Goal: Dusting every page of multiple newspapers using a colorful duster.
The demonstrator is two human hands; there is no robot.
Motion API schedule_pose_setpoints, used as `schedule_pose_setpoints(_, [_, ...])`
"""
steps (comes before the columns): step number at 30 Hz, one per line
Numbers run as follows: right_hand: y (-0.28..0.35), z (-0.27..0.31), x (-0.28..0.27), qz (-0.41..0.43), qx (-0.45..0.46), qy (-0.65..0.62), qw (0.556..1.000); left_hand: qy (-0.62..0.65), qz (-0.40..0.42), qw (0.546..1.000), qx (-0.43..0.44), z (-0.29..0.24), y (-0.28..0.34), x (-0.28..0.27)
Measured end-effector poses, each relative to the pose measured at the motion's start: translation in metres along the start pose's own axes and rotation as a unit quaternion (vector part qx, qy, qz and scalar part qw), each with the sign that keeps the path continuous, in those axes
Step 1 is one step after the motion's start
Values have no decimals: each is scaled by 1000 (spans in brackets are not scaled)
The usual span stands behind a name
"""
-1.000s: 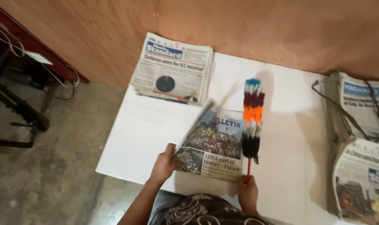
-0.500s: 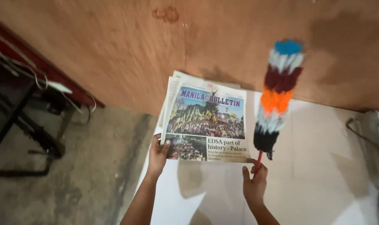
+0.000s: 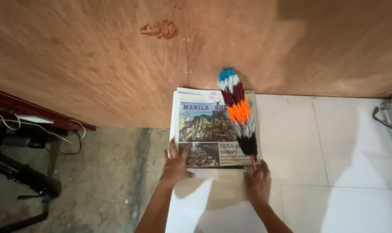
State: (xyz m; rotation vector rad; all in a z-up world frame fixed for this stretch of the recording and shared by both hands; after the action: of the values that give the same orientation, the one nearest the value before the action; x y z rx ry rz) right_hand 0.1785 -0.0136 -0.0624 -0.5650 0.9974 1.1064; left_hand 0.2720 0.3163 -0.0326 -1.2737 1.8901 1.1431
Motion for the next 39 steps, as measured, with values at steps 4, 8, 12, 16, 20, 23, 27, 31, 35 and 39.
schedule_pose_setpoints(4, [-15, 15, -16, -94, -77, 13, 993, -160, -77, 984, 16, 2, -11, -10])
schedule_pose_setpoints(8, [-15, 15, -24, -65, -51, -20, 996, -175, -73, 981, -35, 7, -2, -17])
schedule_pose_setpoints(12, [16, 9, -29, -86, -91, 17, 992, -211, -120, 969, -49, 4, 16, -5])
schedule_pose_setpoints(16, [61, -9, -37, 10, 26, -146, 989, -136, -202, 970, -13, -41, 55, -8])
schedule_pose_setpoints(20, [110, -41, -65, 36, 118, -284, 951, -16, -150, 987, 59, -124, 103, 10])
schedule_pose_setpoints(23, [124, -67, -114, 50, 187, -403, 895, 19, -92, 993, 65, -184, 123, 51])
schedule_pose_setpoints(27, [131, -164, -182, 0, 208, -476, 854, 43, -57, 992, 107, -288, 149, 105])
schedule_pose_setpoints(31, [156, -277, -270, -68, 199, -472, 856, 37, 3, 986, 164, -400, 159, 188])
schedule_pose_setpoints(35, [200, -413, -329, -98, 238, -476, 841, 32, 56, 960, 272, -524, 173, 271])
schedule_pose_setpoints(39, [244, -510, -363, -180, 233, -441, 848, 39, 100, 937, 333, -637, 191, 319])
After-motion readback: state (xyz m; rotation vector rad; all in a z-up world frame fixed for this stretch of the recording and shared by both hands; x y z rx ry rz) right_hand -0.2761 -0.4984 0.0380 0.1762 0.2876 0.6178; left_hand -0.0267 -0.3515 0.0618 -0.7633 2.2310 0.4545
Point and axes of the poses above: each hand's wrist, its own y-axis away from the middle knuckle, its own x-axis out of the palm, z = x × y, the point moved 8 cm from there along -y, towards the middle knuckle, and after that the axes turned 5 degrees about -z, right-handed, at the moved point
